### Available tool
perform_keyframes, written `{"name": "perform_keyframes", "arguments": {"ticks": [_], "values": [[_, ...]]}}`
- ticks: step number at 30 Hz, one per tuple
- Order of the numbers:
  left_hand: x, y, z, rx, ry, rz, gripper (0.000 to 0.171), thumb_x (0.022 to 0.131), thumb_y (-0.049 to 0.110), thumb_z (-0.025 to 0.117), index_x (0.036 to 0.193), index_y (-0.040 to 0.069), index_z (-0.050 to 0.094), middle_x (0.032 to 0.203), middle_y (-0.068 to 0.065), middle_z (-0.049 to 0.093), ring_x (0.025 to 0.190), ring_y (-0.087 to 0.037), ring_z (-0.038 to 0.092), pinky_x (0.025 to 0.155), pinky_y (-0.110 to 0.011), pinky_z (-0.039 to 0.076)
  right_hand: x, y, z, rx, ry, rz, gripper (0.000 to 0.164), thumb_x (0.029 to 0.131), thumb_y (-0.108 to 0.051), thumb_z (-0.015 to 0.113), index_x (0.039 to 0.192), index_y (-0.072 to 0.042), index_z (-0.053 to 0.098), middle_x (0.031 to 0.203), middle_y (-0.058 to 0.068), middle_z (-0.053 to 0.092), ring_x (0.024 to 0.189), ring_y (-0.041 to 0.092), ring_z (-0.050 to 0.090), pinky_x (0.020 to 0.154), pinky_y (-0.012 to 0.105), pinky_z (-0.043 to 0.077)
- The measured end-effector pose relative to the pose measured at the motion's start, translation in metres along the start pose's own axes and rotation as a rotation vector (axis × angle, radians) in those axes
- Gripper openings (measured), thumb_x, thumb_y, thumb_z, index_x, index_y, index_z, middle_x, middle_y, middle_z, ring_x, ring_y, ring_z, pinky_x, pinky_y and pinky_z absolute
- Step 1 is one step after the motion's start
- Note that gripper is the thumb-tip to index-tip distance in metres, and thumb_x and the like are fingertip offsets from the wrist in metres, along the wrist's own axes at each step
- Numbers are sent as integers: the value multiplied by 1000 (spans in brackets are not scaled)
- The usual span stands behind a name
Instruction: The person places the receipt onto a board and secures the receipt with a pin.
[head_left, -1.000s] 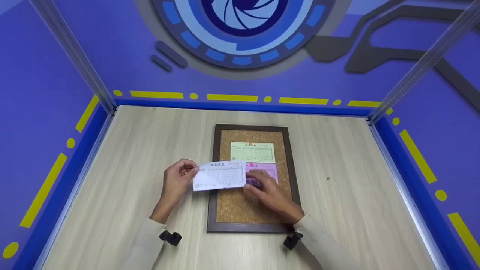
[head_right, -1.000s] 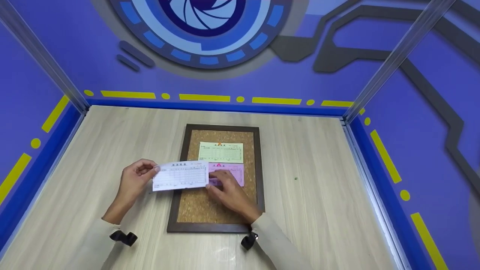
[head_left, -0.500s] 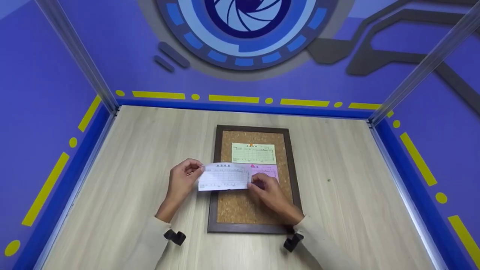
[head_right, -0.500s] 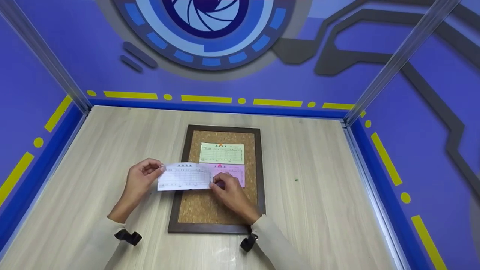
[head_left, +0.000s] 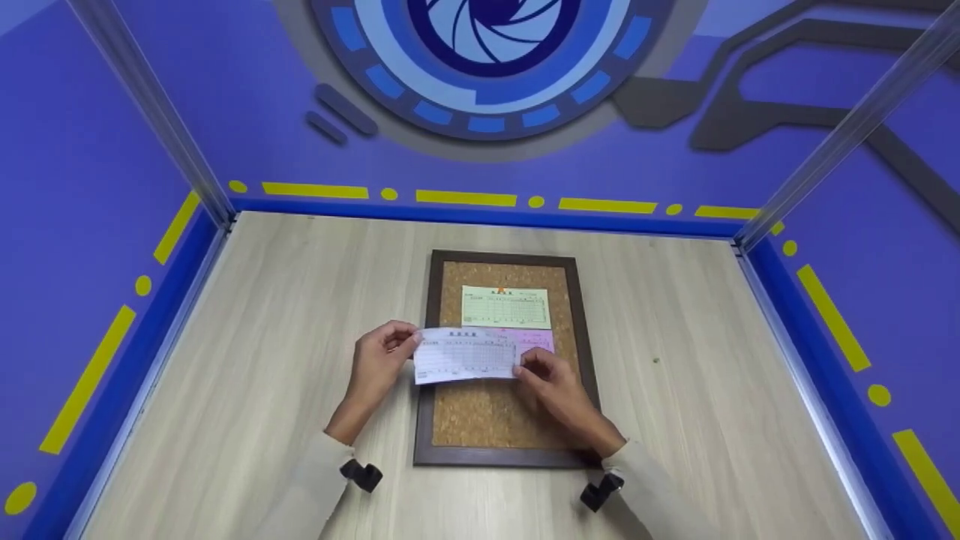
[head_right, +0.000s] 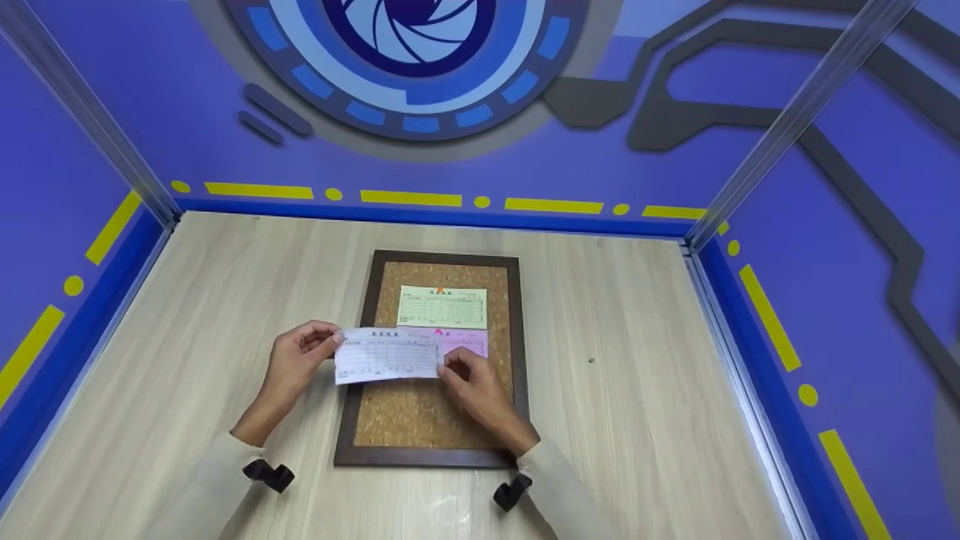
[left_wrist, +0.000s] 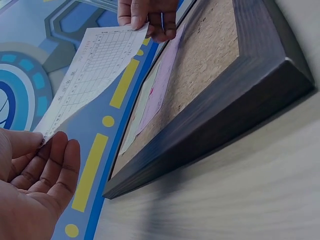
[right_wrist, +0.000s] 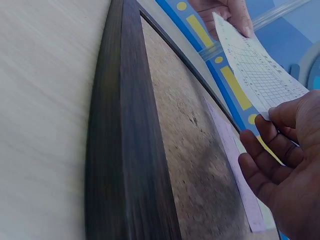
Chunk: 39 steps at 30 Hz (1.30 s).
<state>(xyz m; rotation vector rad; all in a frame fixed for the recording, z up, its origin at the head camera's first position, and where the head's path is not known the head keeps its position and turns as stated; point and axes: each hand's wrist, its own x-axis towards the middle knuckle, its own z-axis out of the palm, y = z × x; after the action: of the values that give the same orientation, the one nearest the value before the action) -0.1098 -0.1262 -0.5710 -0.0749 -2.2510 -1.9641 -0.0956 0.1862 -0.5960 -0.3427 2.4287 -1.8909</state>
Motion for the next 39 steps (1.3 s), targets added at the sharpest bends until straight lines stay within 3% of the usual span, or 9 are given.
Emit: {"name": "perform_keyframes", "arguments": {"ticks": [7,20,35,39], "values": [[2,-5,9,16,-37,21,4,100,-1,76,103,-2,79,95,-11,77,84,-15,71,73,-19,57,-6,3,-13,-10,2,10,4,100,3,76,97,2,72,91,9,70,82,13,62,72,22,50],[-1,-10,28,28,-72,-31,4,102,6,78,102,2,80,96,-8,76,87,-17,70,78,-22,56,-16,11,-34,-17,-25,60,6,104,-3,74,100,0,73,92,15,73,83,21,68,72,25,57],[-5,-16,44,32,-119,-15,4,101,6,79,103,3,80,97,-8,78,90,-18,69,81,-23,55,-28,15,-49,-43,-13,131,7,105,-7,73,104,0,73,95,16,73,85,25,71,72,28,59],[-6,-17,46,31,-152,-25,4,102,8,79,103,5,80,97,-7,77,88,-16,69,76,-22,56,-32,17,-53,-50,-15,168,9,107,-10,72,104,-2,72,92,16,73,80,22,70,66,26,57]]}}
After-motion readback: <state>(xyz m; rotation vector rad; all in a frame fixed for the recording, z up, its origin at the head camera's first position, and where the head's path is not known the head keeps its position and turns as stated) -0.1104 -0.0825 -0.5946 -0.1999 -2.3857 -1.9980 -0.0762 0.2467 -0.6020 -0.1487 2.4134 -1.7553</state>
